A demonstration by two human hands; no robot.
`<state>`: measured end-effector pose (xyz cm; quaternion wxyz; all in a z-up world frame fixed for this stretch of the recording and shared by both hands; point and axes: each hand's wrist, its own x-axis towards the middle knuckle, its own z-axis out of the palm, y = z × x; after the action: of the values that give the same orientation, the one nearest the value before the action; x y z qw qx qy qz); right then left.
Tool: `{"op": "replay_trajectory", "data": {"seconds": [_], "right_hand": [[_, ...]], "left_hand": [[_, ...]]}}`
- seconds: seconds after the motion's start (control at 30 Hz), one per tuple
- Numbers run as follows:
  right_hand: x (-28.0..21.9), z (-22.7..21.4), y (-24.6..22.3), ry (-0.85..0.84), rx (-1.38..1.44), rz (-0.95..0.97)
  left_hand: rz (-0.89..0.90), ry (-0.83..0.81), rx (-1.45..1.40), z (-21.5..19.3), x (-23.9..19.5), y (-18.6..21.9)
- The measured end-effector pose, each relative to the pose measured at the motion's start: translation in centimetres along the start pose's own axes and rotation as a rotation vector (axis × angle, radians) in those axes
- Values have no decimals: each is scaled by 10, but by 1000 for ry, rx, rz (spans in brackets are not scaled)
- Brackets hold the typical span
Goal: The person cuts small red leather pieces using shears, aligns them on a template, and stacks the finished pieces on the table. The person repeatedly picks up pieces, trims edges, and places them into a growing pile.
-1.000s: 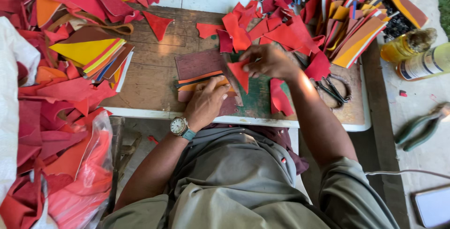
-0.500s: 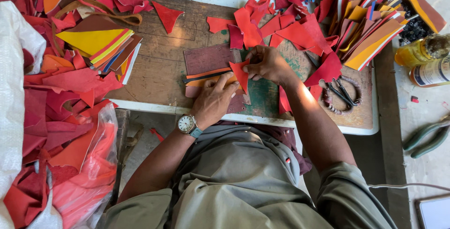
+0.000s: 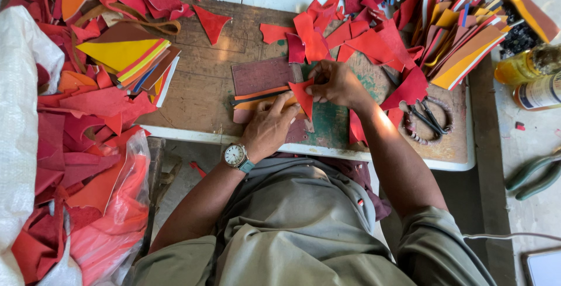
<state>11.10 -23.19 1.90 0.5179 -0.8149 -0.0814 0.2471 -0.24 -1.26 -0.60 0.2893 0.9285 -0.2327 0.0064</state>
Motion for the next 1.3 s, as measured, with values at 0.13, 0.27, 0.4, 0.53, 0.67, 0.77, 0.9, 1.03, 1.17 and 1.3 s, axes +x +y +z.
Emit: {"op": "replay_trajectory", "data": {"seconds": [0.13,0.27,0.4,0.53,0.67,0.77,0.9,1.03,1.17,1.3], "right_hand": [[-6,-8,3,35,41,22],[-16,-31,6,114,-45,58],[-24,-59,11,240,-249,87],[-29,-73,17,307,-314,99],[-34,-79,20,415,-547,22],[-39,-84,23,470,-542,-11],[-44,-99,34,589,-432,-6],[-46,-116,48,715,-490,-104],[-36,-107,47,707,-651,-179],[-27,-99,42,714,-694,-218]], "left_hand": [[36,48,-23,-5,1,2],[3,51,-21,-4,2,4],[-27,19,-19,-4,4,4],[-30,-23,-26,-10,7,6],[57,27,-64,-23,14,6],[51,-15,-132,-32,20,1],[-70,-113,-273,-36,38,-18],[-17,189,-71,-16,99,-25],[-313,-41,184,9,164,-28],[-263,81,248,27,185,-42]]}}
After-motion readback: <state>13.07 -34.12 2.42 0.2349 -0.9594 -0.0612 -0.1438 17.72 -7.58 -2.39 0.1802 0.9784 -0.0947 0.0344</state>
